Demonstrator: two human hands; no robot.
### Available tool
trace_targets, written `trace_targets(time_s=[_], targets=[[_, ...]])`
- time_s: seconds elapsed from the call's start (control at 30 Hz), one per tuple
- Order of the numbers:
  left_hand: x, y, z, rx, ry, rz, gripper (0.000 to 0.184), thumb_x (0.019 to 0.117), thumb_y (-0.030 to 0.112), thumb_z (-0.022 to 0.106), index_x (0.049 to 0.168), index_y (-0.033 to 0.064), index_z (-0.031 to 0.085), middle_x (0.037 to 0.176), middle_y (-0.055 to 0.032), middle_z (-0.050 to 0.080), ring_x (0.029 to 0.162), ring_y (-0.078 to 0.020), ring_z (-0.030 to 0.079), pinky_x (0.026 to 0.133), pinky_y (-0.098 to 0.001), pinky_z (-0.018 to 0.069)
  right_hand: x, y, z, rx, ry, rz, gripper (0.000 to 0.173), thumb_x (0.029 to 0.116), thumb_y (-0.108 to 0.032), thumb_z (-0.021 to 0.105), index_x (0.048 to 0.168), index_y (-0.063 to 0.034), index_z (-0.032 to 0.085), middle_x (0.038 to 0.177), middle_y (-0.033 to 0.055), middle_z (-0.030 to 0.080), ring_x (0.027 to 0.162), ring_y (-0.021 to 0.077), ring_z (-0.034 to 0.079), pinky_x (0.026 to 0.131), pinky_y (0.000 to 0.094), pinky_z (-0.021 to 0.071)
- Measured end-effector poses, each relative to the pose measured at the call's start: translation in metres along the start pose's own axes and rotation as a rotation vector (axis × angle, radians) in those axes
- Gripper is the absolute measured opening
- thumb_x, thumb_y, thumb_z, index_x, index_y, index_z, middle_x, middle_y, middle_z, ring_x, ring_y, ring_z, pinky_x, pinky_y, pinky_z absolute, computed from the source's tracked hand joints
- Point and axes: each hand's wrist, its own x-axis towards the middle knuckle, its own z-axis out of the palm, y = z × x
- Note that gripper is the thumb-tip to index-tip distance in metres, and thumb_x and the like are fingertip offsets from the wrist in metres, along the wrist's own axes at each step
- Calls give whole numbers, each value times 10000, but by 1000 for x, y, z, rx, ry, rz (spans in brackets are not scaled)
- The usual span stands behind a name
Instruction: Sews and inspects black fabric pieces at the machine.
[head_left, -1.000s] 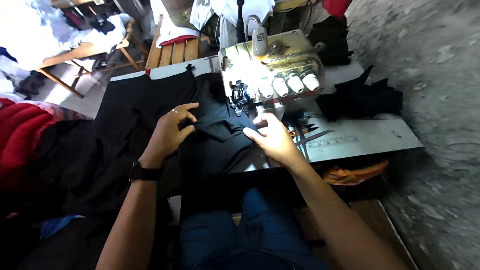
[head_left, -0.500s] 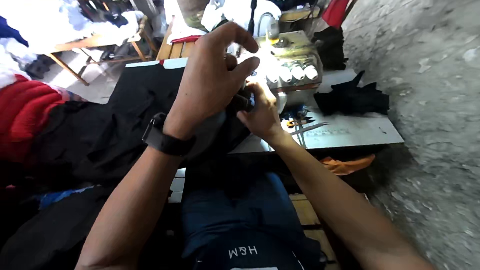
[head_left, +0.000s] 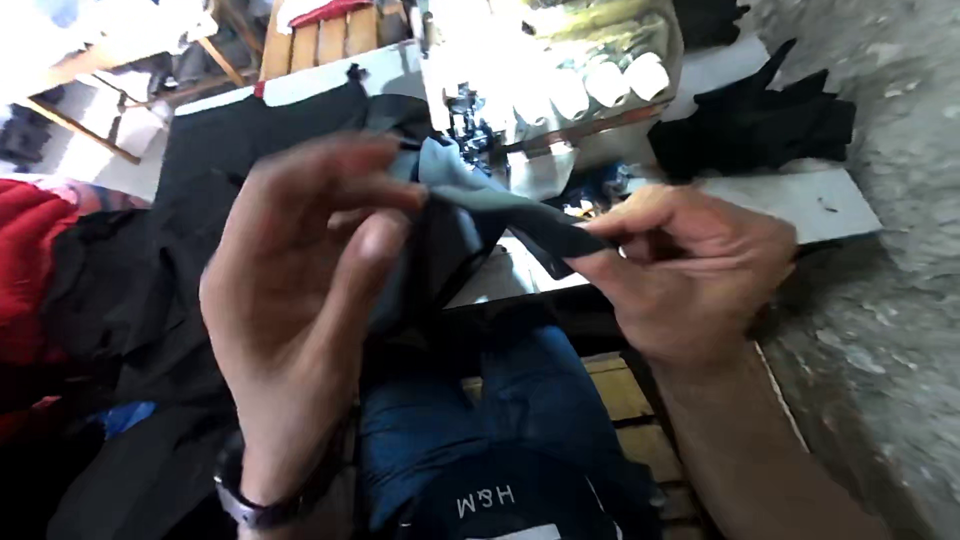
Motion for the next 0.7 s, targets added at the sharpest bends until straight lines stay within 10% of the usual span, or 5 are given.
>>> trace_targets(time_s=[0.13,0.37,0.63,0.7], targets=[[-49,-47,46,-272,61,-325,169,1007,176,653,1167,141,691,974,24,732,854,-97,718,798,-279,625,-40,-10,16,21,-25,135,344,901,-176,797,640,-54,608,613,-15,598,622,24,592,654,199,535],[-31,-33,50,-511,65,-647,303,1094,133,434,1395,119,459,873,-82,731,705,-149,737,664,-296,644,-45,0,15,-20,-59,-145,375,910,-226,806,675,-67,560,612,-7,531,635,75,598,800,312,601],[-15,-51,69,-837,118,-715,535,1078,216,526,1577,177,337,1187,-101,673,959,-165,713,879,-351,604,-62,17,19,-185,0,-263,272,913,-299,806,815,-92,659,720,-14,656,750,44,665,1024,374,524],[-14,-45,65,-810,114,-685,533,1072,213,536,1574,200,359,1214,-73,669,963,-139,701,857,-325,601,-64,27,20,-274,27,-115,313,881,-339,830,1024,-81,722,885,-2,751,839,58,703,1005,374,529]])
